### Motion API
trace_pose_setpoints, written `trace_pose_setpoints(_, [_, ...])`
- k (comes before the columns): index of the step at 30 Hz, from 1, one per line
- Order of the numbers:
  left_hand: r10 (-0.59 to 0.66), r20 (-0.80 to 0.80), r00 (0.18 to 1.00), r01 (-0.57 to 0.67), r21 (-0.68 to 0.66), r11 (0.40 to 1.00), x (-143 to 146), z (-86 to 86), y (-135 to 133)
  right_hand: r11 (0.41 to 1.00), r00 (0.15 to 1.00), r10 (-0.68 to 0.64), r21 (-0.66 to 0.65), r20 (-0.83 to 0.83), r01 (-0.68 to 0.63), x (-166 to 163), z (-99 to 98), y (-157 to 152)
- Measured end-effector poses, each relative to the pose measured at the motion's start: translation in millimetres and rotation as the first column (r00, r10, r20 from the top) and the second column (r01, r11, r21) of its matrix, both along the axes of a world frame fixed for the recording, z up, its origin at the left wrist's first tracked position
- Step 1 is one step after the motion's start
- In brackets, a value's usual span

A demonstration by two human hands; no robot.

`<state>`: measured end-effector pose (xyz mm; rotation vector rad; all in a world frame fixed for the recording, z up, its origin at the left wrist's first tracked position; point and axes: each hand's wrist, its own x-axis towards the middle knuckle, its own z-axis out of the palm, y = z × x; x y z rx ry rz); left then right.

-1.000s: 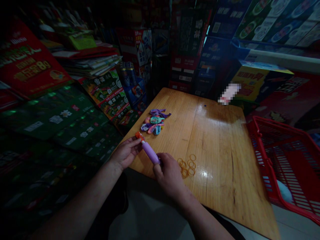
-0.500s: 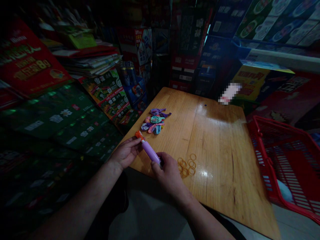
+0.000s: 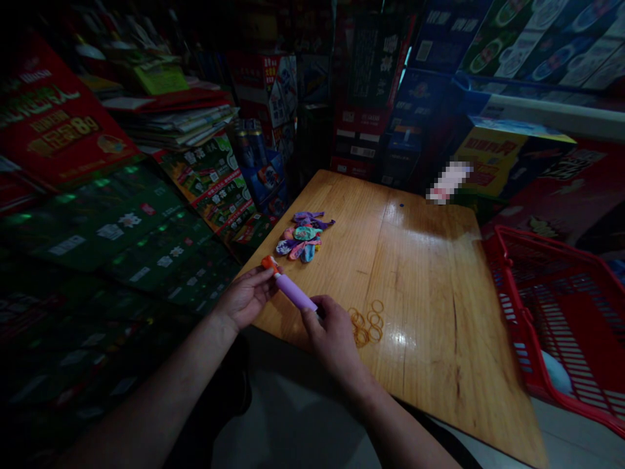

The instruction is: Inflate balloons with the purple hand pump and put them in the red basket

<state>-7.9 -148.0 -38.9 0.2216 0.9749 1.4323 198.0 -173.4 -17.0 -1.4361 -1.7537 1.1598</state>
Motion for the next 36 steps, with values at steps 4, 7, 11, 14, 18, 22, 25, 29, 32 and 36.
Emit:
trace_pose_setpoints(4, [0.003, -0.002, 1.000, -0.003, -0.008, 1.000, -3, -2.6, 0, 1.000, 1.000, -0.015, 0.010, -0.020, 0.015, -1, -1.0, 0])
trace_pose_setpoints(7, [0.009, -0.003, 1.000, -0.009, 0.016, 1.000, -3, -1.7, 0, 0.999, 1.000, -0.008, 0.035, -0.010, 0.008, -1, -2.2, 0])
trace_pose_setpoints(11, [-0.002, -0.003, 1.000, 0.002, 0.025, 1.000, -2, 0.3, -1, 0.991, 0.998, -0.020, 0.132, 0.054, 0.013, 0, -0.9, -1])
trace_pose_setpoints(14, [-0.017, -0.003, 1.000, 0.017, 0.022, 1.000, -2, 1.5, -1, 0.998, 0.999, 0.000, 0.066, 0.050, -0.003, 0, 1.4, -3])
trace_pose_setpoints(18, [-0.019, -0.007, 1.000, 0.019, 0.012, 1.000, 0, 2.7, -1, 1.000, 0.999, 0.020, -0.002, 0.036, -0.020, -1, 1.4, -4])
trace_pose_setpoints(22, [-0.010, -0.022, 1.000, 0.011, 0.017, 1.000, 1, 3.8, -3, 0.997, 0.997, -0.003, 0.082, 0.072, -0.003, -2, 0.5, -2])
trace_pose_setpoints(25, [-0.009, -0.031, 0.999, 0.010, 0.033, 0.999, 2, 4.6, -3, 0.987, 0.991, -0.031, 0.161, 0.128, 0.010, -2, 1.5, -2])
trace_pose_setpoints(29, [-0.021, -0.031, 0.999, 0.023, 0.052, 0.998, 2, 5.8, -3, 0.995, 0.996, -0.005, 0.098, 0.089, -0.004, -2, 2.1, -4])
trace_pose_setpoints(32, [-0.019, -0.021, 1.000, 0.020, 0.044, 0.999, 2, 6.9, -3, 0.996, 0.999, 0.015, -0.088, -0.037, -0.019, -3, 0.2, -4])
trace_pose_setpoints(36, [-0.011, -0.016, 1.000, 0.011, 0.021, 1.000, 4, 8.3, -3, 0.977, 0.990, -0.005, -0.210, -0.143, -0.025, -4, -2.2, -3])
